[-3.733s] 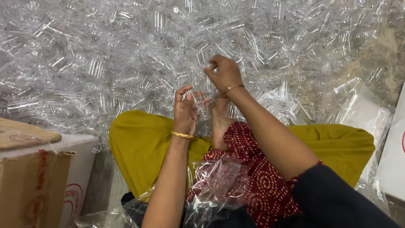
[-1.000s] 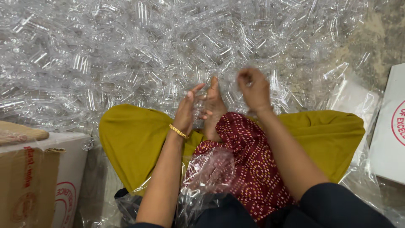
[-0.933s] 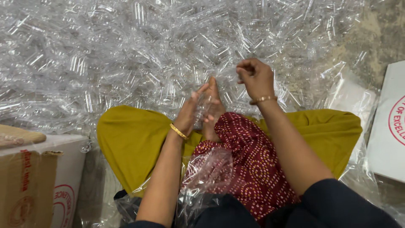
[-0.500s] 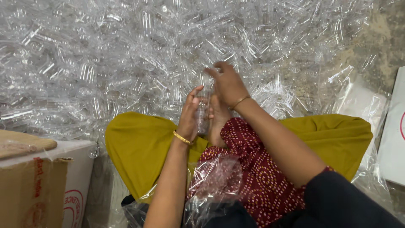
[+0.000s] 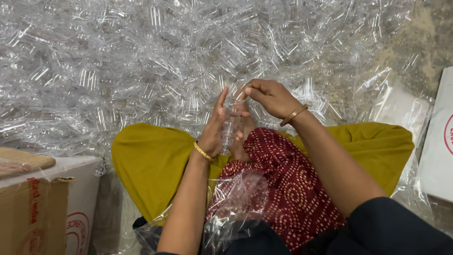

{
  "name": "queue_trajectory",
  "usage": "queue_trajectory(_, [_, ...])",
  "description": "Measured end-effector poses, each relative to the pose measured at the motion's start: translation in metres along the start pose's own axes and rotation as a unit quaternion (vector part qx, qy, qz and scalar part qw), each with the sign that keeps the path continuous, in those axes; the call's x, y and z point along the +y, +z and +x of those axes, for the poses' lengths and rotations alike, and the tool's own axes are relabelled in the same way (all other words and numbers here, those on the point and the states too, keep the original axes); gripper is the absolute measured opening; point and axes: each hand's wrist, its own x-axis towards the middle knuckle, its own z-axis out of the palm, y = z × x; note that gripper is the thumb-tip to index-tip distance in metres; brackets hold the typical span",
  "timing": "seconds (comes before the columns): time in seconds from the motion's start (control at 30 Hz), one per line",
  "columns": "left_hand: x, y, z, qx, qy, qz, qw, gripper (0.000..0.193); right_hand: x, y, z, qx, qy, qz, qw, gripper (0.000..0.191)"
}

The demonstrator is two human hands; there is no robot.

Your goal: The person sits on the floor and handles clear plastic cups one at a time, picking each cup from a large pile, holding and turning it, and stacking cups together on their lap.

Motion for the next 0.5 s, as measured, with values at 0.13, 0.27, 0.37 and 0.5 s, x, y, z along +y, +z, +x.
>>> queue_trajectory(0.13, [-0.001, 0.0, -0.002, -0.008, 0.0, -0.003, 1.0, 0.084, 0.001, 0.01, -0.011, -0.067, 0.082, 0.001, 0.994, 0.035])
queue_trajectory(0.27, [-0.004, -0.005, 0.003, 0.029, 0.035, 0.081, 0.996, 0.074, 0.018, 0.018, -0.02, 0.025, -0.008, 0.128, 0.991, 0.03])
queue_trajectory(0.37, [-0.004, -0.007, 0.004, 0.041, 0.074, 0.137, 0.987, 0.065, 0.035, 0.021, -0.03, 0.071, 0.002, 0.189, 0.979, 0.025])
queue_trajectory(0.5, [-0.002, -0.007, 0.004, 0.074, 0.002, 0.031, 0.997, 0.069, 0.053, 0.013, -0.047, 0.21, 0.031, 0.156, 0.965, 0.018])
